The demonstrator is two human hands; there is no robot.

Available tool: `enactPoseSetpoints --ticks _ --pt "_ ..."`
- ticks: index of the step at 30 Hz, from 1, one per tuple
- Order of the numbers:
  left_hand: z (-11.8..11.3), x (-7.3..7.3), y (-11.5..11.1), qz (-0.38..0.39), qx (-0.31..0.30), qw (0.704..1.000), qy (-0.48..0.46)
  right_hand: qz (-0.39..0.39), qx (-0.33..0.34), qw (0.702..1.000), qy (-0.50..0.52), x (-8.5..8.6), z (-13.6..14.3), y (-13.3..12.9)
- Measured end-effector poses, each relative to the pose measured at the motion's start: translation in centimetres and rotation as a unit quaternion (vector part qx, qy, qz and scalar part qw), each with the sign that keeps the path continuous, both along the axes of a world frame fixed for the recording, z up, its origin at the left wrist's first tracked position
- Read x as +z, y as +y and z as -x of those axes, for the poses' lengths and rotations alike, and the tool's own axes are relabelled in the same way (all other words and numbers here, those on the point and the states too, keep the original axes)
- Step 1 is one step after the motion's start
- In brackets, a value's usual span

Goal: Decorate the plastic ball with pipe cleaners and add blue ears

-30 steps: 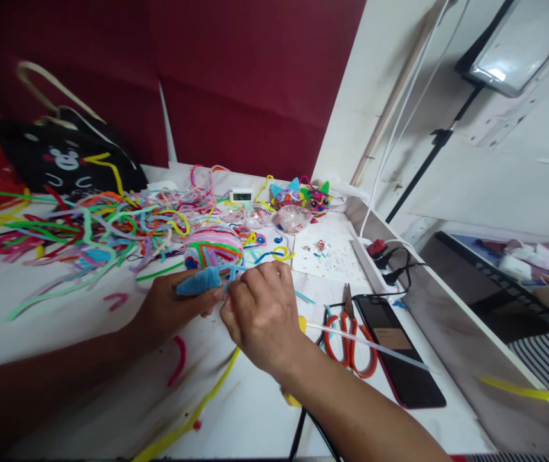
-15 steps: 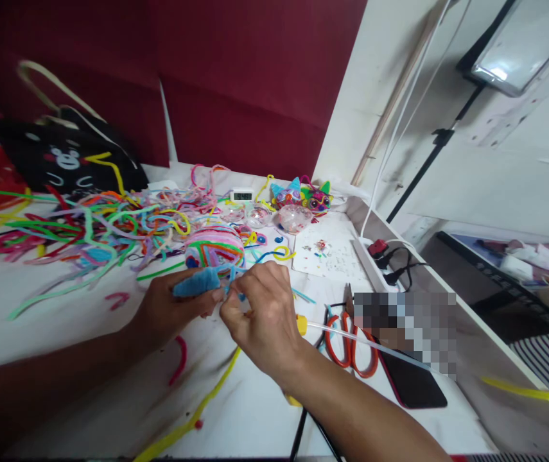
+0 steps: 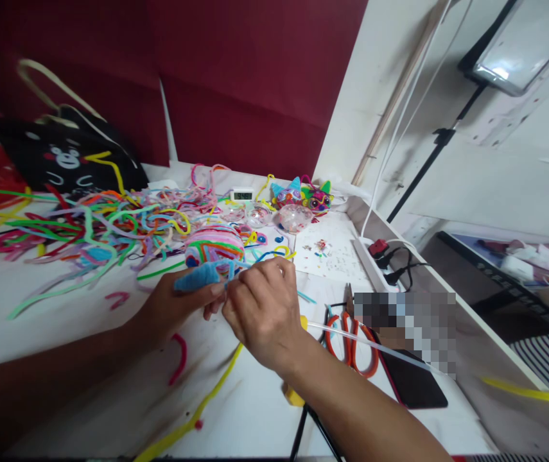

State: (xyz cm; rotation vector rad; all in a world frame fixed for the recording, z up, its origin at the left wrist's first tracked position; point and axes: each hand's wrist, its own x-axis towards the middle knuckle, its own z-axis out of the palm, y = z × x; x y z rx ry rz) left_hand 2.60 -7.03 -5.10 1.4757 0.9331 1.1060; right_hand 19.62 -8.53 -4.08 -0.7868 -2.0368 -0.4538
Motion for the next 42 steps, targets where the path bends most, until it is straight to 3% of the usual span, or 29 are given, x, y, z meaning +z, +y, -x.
enactPoseSetpoints --ticks 9,19,29,38,42 --pt "0.2 -0.3 0.2 -0.002 -0.001 1.000 -0.013 0.029 -0.014 0.999 -0.013 -0.1 0.1 -0.1" --pt "0.0 0.2 -0.1 0.007 0.021 1.000 0.018 -0.025 -0.034 0.996 -0.082 -0.3 0.4 0.1" --pt "0.4 -0.1 -0.1 0.012 0.010 0.998 0.064 0.071 -0.010 0.997 -0.024 -0.3 0.4 -0.3" --pt "0.2 -0.8 0.1 -0.008 0.033 0.997 0.064 0.048 -0.012 0.998 -0.041 -0.1 0.2 -0.2" --pt "0.1 -1.0 0.0 -0.035 0.018 0.999 0.017 0.080 0.008 0.997 0.020 0.1 0.1 -0.3"
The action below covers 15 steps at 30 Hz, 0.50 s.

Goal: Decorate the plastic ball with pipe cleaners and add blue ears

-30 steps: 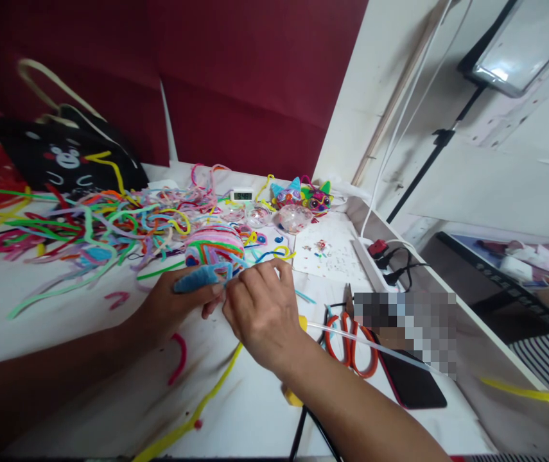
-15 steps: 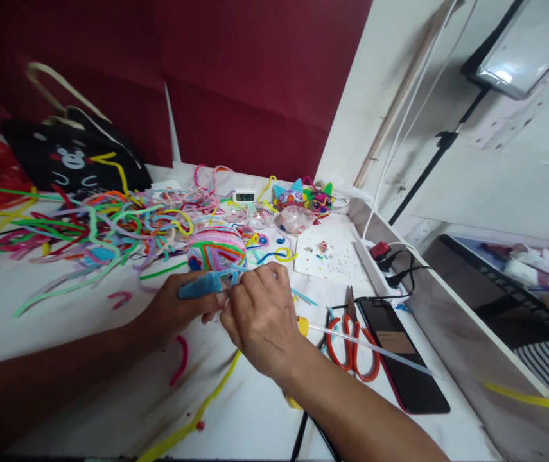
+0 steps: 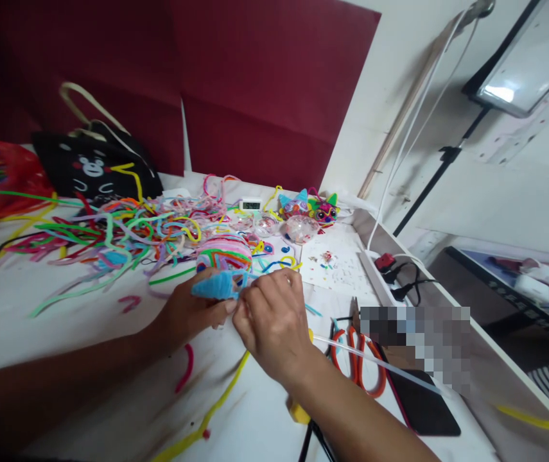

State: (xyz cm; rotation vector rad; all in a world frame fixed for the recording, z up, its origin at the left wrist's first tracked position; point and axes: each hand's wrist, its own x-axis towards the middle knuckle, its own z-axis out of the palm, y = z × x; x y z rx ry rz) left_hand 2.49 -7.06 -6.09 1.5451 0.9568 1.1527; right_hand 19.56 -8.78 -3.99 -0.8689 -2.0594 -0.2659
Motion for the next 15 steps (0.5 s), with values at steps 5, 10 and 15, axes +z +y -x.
enactPoseSetpoints --ticks 5,10,15 --pt "0.1 0.1 0.1 -0.016 -0.038 0.996 -0.083 0.153 0.079 0.978 0.121 0.8 0.0 0.0" --pt "0.2 0.5 0.1 0.024 -0.072 0.995 -0.071 0.274 0.109 0.939 0.178 1.3 0.1 0.1" --pt "0.1 0.4 0.3 0.041 -0.057 0.996 -0.051 0.233 0.090 0.959 0.133 1.0 -0.1 0.3"
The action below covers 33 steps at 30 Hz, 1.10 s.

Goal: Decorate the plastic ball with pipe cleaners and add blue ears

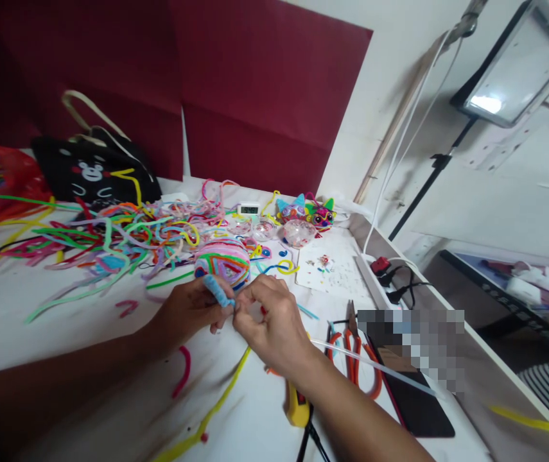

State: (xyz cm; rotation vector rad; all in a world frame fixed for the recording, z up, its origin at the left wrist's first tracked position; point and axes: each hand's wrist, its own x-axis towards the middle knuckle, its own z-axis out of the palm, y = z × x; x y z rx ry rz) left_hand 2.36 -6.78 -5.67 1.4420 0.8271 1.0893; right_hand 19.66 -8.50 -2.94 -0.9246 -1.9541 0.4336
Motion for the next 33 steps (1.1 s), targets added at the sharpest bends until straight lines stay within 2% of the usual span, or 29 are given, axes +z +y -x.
enactPoseSetpoints --ticks 8,14,16,18,23,33 --pt "0.1 -0.6 0.3 -0.019 -0.005 0.999 0.050 -0.094 -0.025 0.992 -0.075 -0.3 -0.2 0.2" --pt "0.2 -0.4 0.3 -0.014 -0.002 0.997 0.075 -0.226 -0.055 0.956 -0.179 -0.6 -0.3 0.3" --pt "0.2 -0.3 0.3 -0.011 -0.001 0.997 0.073 -0.239 -0.060 0.951 -0.188 -0.6 -0.3 0.3" --pt "0.1 -0.1 0.3 -0.012 -0.001 0.998 0.064 -0.215 -0.057 0.962 -0.161 -0.6 -0.2 0.3" --pt "-0.1 0.0 0.1 -0.017 0.012 0.999 0.043 -0.076 -0.004 0.996 -0.056 -0.3 0.0 0.2" --pt "0.0 -0.5 0.4 -0.007 0.009 0.999 0.052 0.091 0.015 0.996 0.011 0.3 0.0 0.1"
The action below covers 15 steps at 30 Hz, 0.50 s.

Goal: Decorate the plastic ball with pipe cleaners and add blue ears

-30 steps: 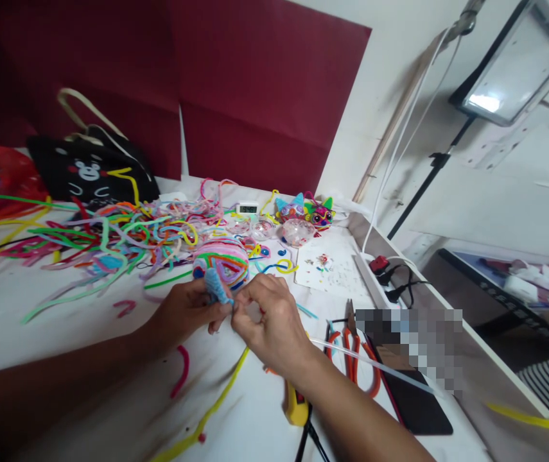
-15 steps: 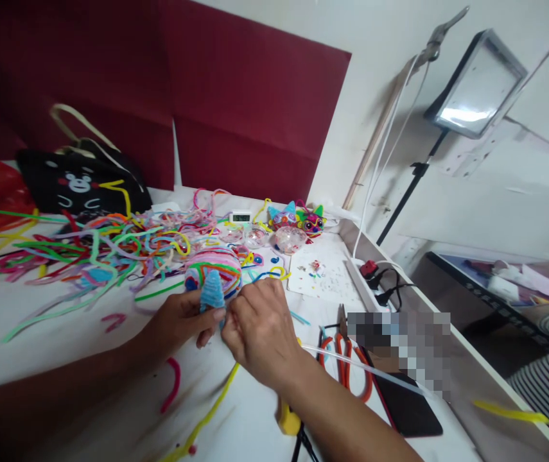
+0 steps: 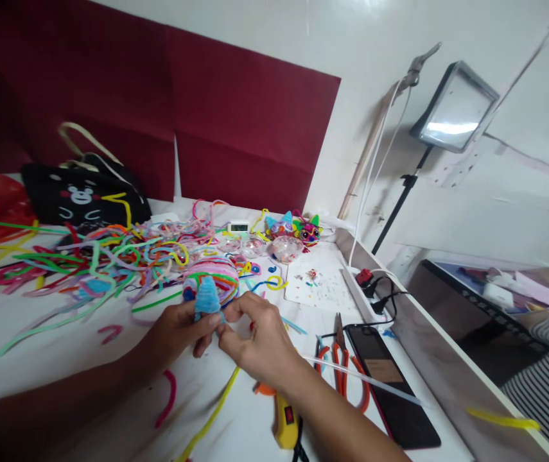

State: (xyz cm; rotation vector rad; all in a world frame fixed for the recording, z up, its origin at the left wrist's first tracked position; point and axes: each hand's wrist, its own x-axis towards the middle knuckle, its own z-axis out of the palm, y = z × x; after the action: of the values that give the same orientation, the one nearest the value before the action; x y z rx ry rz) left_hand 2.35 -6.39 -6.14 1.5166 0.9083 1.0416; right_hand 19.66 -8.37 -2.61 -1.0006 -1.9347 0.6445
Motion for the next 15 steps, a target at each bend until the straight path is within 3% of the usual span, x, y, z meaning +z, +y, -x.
enactPoseSetpoints --ticks 4,15 --pt "0.0 -0.1 -0.1 0.009 -0.013 1.000 0.015 0.038 -0.011 0.999 0.020 -0.4 0.0 0.2" --pt "-0.4 0.9 -0.5 0.096 0.020 0.993 -0.063 0.108 -0.013 0.992 0.070 -1.0 -0.4 0.9"
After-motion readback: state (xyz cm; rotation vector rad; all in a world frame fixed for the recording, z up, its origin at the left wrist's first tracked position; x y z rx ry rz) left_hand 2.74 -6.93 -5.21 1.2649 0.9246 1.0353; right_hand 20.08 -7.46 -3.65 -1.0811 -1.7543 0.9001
